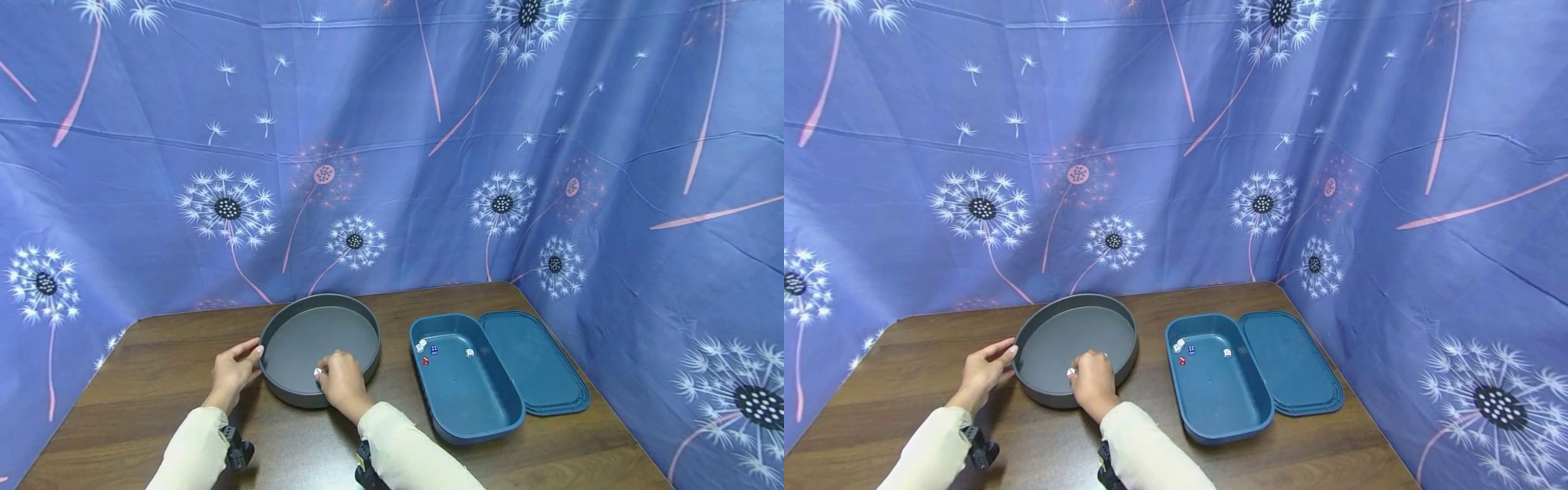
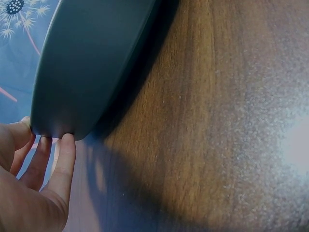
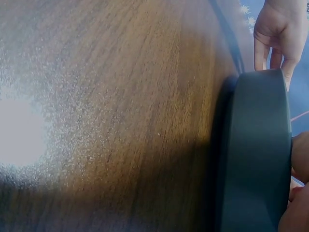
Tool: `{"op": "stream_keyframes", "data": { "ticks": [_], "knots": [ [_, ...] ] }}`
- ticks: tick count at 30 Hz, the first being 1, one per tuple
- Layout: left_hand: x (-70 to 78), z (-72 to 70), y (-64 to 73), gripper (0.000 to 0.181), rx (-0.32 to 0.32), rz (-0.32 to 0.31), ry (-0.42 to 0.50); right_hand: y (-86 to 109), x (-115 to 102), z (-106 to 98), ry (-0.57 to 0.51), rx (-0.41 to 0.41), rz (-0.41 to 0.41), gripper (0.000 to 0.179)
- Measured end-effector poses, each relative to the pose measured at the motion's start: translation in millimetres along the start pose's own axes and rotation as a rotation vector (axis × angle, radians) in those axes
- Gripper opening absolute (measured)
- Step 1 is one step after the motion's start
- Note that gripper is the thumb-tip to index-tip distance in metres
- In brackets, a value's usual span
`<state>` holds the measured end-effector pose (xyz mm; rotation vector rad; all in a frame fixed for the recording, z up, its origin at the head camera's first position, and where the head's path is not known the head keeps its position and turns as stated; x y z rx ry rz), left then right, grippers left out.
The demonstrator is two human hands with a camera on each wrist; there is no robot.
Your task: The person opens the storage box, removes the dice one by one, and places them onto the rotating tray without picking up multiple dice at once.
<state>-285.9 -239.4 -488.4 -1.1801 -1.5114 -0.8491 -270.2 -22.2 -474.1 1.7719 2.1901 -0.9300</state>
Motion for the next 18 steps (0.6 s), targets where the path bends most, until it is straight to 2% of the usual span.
{"op": "stream_keyframes", "data": {
  "ticks": [4, 12, 18],
  "knots": [
    [1.5, -0.8, 1.2, 0.041, -0.002, -0.008, -0.002, -1.2, -0.5, -2.7, -0.041, -0.009, 0.005, 0.012],
    [2.6, 0.7, 2.6, 0.042, -0.004, 0.005, 0.016, -12.1, 6.0, -23.4, -0.27, -0.1, 0.083, 0.01],
    [3.2, 0.3, 3.5, 0.041, 0.008, 0.002, 0.013, -26.5, 23.4, -49.5, -0.304, -0.14, 0.097, 0.013]
  ]
}}
Point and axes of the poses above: each hand's wrist, its own y-axis away from the middle knuckle, its own z-axis out of the palm, x = y × z, the point moved 3 cm from there along -y, towards the middle knuckle, and after that the axes turned 10 degrees about z, right-handed, at the moved point
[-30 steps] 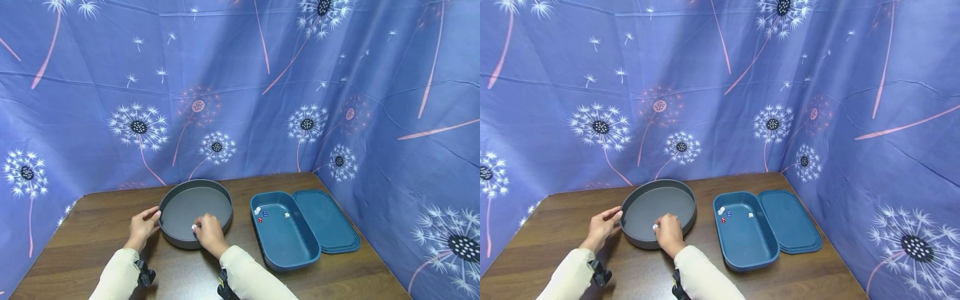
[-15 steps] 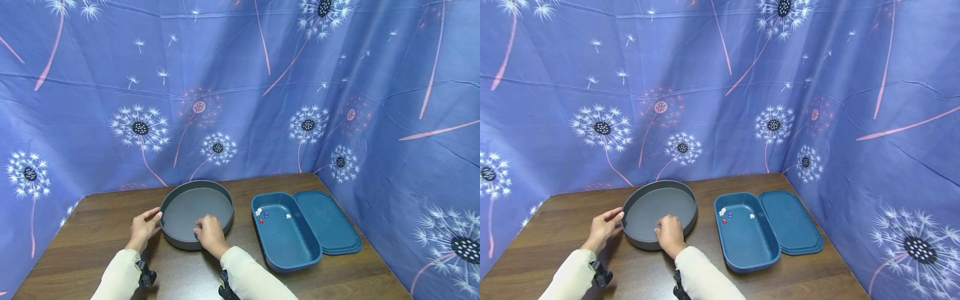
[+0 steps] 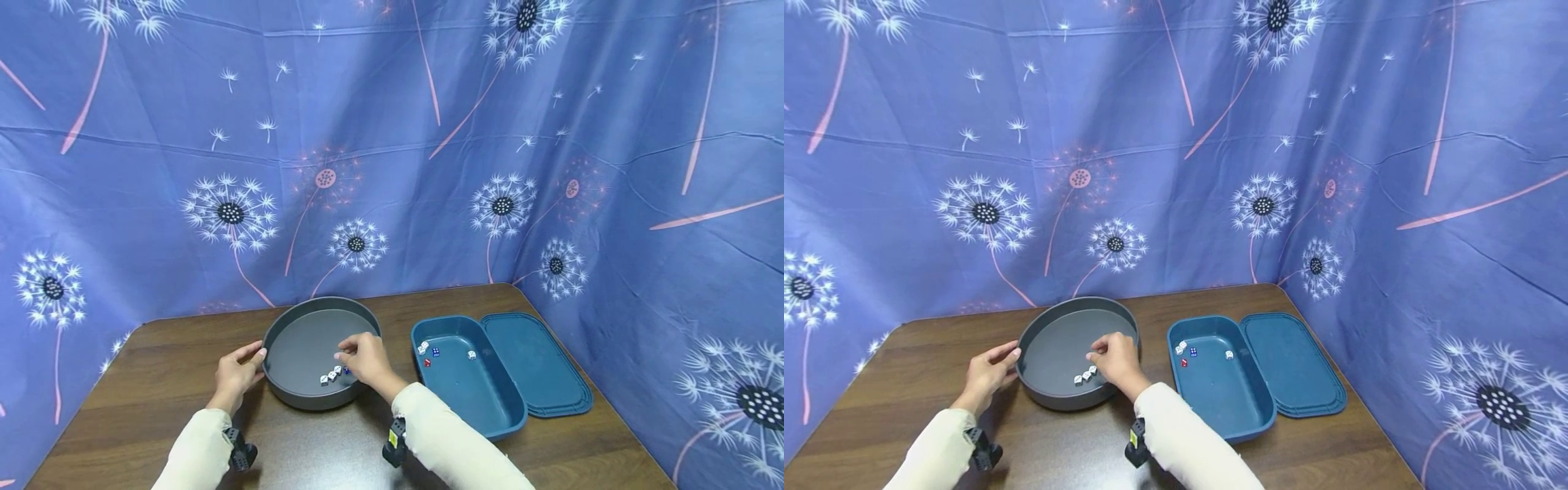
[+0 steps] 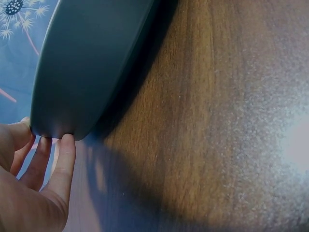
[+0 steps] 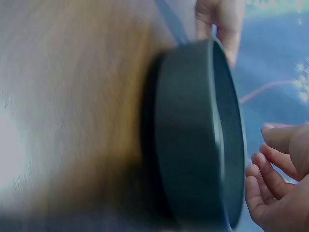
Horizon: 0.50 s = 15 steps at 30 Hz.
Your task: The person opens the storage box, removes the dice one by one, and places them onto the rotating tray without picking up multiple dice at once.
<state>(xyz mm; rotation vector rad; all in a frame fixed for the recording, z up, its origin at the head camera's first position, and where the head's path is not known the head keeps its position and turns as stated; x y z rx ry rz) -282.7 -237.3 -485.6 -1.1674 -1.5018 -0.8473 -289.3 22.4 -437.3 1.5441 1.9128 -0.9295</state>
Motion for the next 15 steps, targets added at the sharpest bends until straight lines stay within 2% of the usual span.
{"op": "stream_keyframes", "data": {
  "ticks": [8, 12, 15],
  "knots": [
    [-0.7, -0.3, -1.5, 0.041, -0.006, -0.004, -0.016, -10.4, 26.8, -55.9, -0.018, -0.072, 0.033, 0.016],
    [-1.2, -0.6, -1.5, 0.042, -0.013, -0.005, -0.022, -14.8, 47.5, -80.3, -0.048, -0.12, 0.057, 0.017],
    [-1.9, -0.5, -1.9, 0.042, -0.013, -0.006, -0.028, -16.7, 65.1, -96.5, -0.055, -0.124, 0.076, 0.017]
  ]
}}
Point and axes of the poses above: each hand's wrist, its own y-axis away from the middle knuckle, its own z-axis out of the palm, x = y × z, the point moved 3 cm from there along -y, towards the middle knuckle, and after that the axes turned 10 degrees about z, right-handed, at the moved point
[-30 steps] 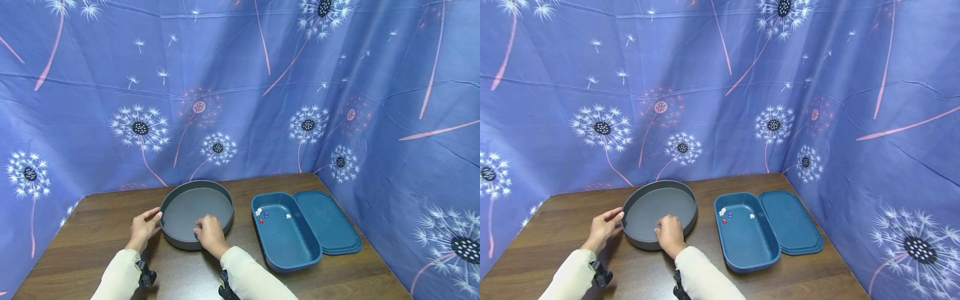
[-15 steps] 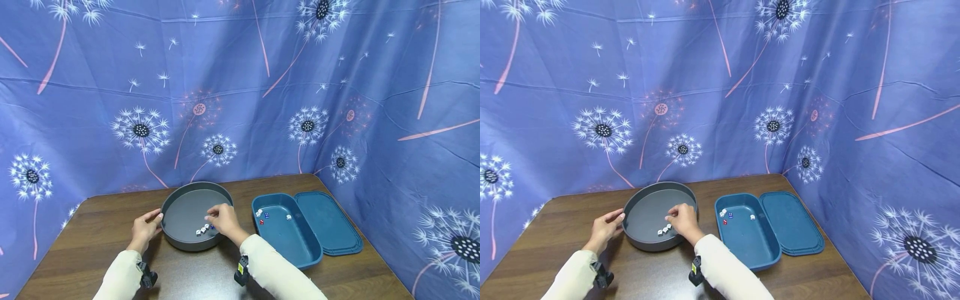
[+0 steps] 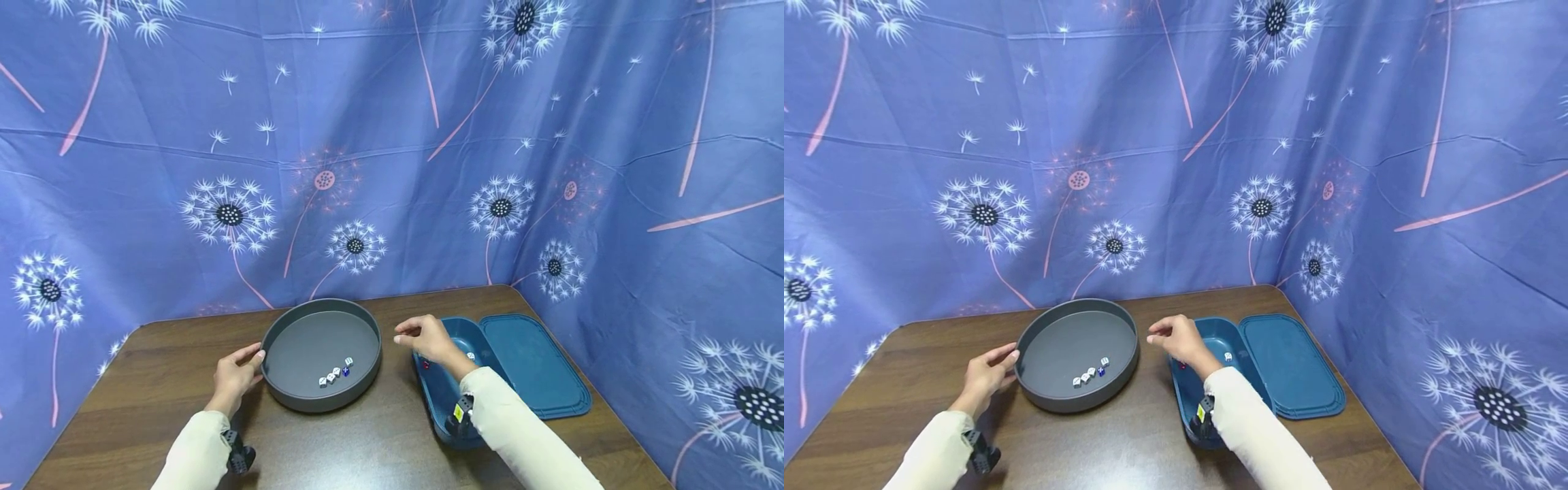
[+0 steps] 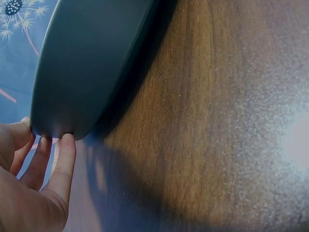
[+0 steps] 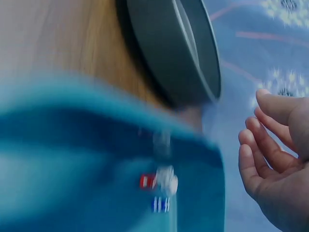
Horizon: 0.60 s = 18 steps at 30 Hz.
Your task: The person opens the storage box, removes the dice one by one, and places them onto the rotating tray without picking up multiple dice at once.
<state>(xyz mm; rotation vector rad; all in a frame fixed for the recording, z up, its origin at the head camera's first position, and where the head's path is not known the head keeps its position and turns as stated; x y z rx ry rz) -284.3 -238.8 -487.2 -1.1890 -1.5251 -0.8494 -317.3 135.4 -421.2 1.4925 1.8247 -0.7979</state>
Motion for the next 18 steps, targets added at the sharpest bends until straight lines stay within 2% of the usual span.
{"op": "stream_keyframes", "data": {
  "ticks": [4, 8, 15, 18],
  "knots": [
    [-0.4, 0.5, 0.2, 0.04, 0.0, 0.003, -0.01, -0.6, 22.9, -19.0, 0.006, 0.011, 0.039, 0.017],
    [0.7, 0.2, 1.3, 0.041, -0.006, 0.007, -0.013, -1.8, 44.9, -28.9, 0.02, -0.012, 0.085, 0.018],
    [2.0, -0.9, 2.0, 0.04, 0.001, 0.014, -0.01, -4.3, 69.3, -30.5, 0.076, -0.087, 0.082, 0.02],
    [1.0, -0.6, 1.7, 0.04, 0.0, 0.011, -0.009, -4.7, 77.1, -28.0, 0.091, -0.121, 0.11, 0.019]
  ]
}}
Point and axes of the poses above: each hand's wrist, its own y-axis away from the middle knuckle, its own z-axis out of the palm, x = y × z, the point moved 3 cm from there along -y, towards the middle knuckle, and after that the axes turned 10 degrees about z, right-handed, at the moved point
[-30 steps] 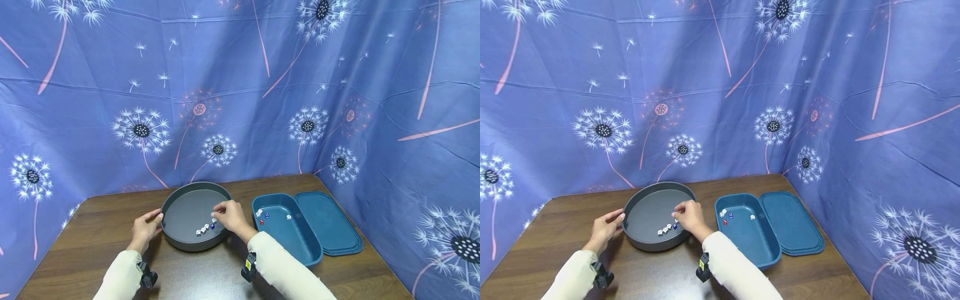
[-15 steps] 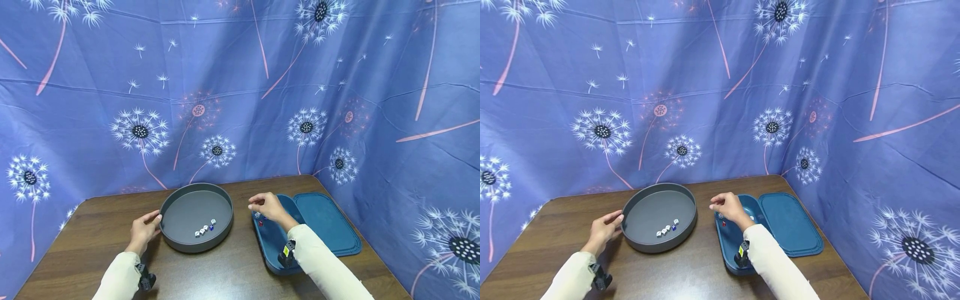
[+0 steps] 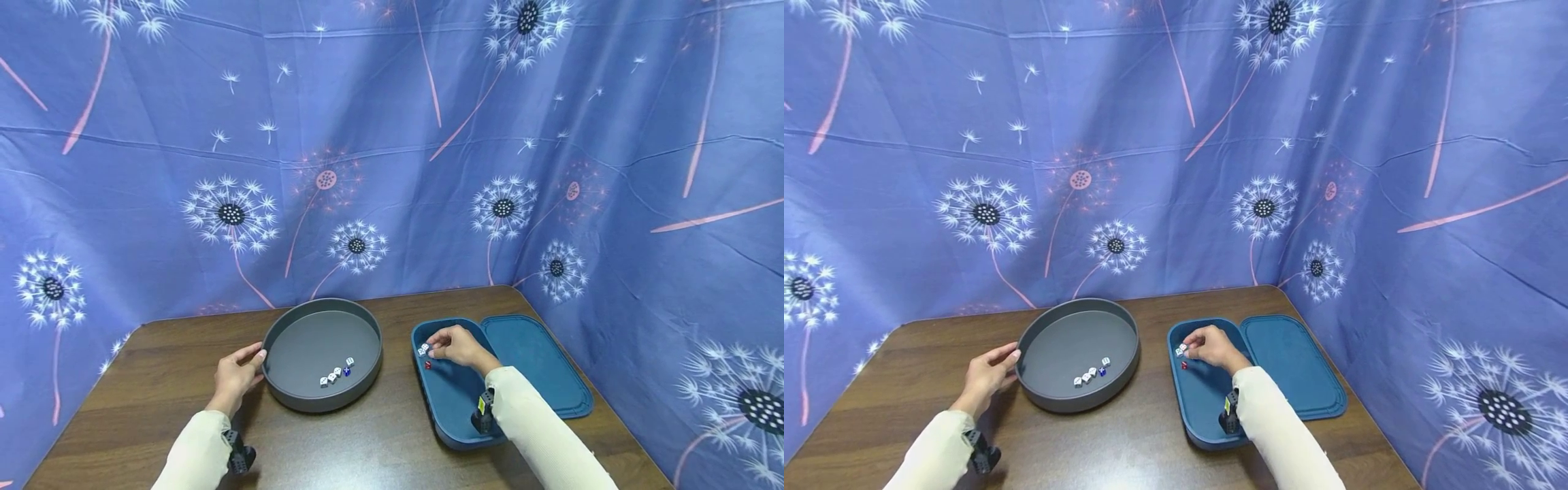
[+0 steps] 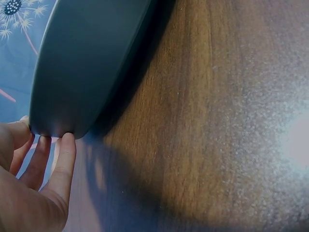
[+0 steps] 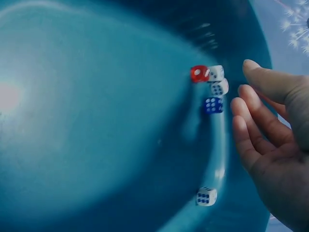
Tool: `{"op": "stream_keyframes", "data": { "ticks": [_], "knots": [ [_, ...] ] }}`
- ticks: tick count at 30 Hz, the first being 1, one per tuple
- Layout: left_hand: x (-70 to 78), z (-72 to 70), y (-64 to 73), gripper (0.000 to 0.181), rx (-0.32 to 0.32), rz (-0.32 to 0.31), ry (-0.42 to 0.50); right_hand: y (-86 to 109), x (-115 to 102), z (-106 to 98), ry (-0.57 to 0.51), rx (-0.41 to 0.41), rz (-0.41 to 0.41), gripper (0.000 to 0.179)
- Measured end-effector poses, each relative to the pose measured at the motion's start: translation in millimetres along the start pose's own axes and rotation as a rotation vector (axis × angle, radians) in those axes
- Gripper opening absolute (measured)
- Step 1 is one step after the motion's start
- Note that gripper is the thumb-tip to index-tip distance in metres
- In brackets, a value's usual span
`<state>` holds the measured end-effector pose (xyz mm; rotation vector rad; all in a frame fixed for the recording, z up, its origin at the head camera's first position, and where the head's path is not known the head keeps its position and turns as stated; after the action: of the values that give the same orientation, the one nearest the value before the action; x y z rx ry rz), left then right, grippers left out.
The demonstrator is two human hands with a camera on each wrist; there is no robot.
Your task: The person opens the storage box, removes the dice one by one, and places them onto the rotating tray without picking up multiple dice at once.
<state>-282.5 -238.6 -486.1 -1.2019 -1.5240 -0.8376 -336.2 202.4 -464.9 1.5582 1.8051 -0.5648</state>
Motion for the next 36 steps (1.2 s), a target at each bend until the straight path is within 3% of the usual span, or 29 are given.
{"op": "stream_keyframes", "data": {
  "ticks": [5, 17, 20, 24, 36],
  "knots": [
    [-0.8, 0.4, -0.6, 0.04, -0.005, -0.002, 0.003, -0.8, 8.2, 6.9, 0.012, -0.072, 0.037, 0.017],
    [-0.8, 0.5, -2.0, 0.04, 0.007, -0.015, 0.0, -1.9, 13.4, 13.3, 0.017, -0.159, -0.129, 0.013],
    [-1.2, 0.6, -2.1, 0.04, 0.0, -0.004, 0.008, -3.1, 15.8, 15.3, 0.041, -0.145, -0.105, 0.011],
    [-1.5, 0.7, -2.1, 0.04, -0.005, 0.004, 0.015, -0.8, 16.0, 18.7, 0.085, -0.126, -0.014, 0.01],
    [-2.0, 0.4, -1.9, 0.04, -0.005, -0.001, 0.022, 0.1, 16.1, 22.8, 0.099, -0.106, 0.002, 0.008]
  ]
}}
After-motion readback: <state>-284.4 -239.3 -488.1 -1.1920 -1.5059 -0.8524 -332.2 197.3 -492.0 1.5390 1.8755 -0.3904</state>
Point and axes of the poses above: each hand's wrist, its own y-axis away from the middle knuckle, its own z-axis out of the palm, x = y × z, the point moved 3 cm from there along -y, towards the middle knuckle, and after that the axes turned 10 degrees about z, right-handed, at the moved point
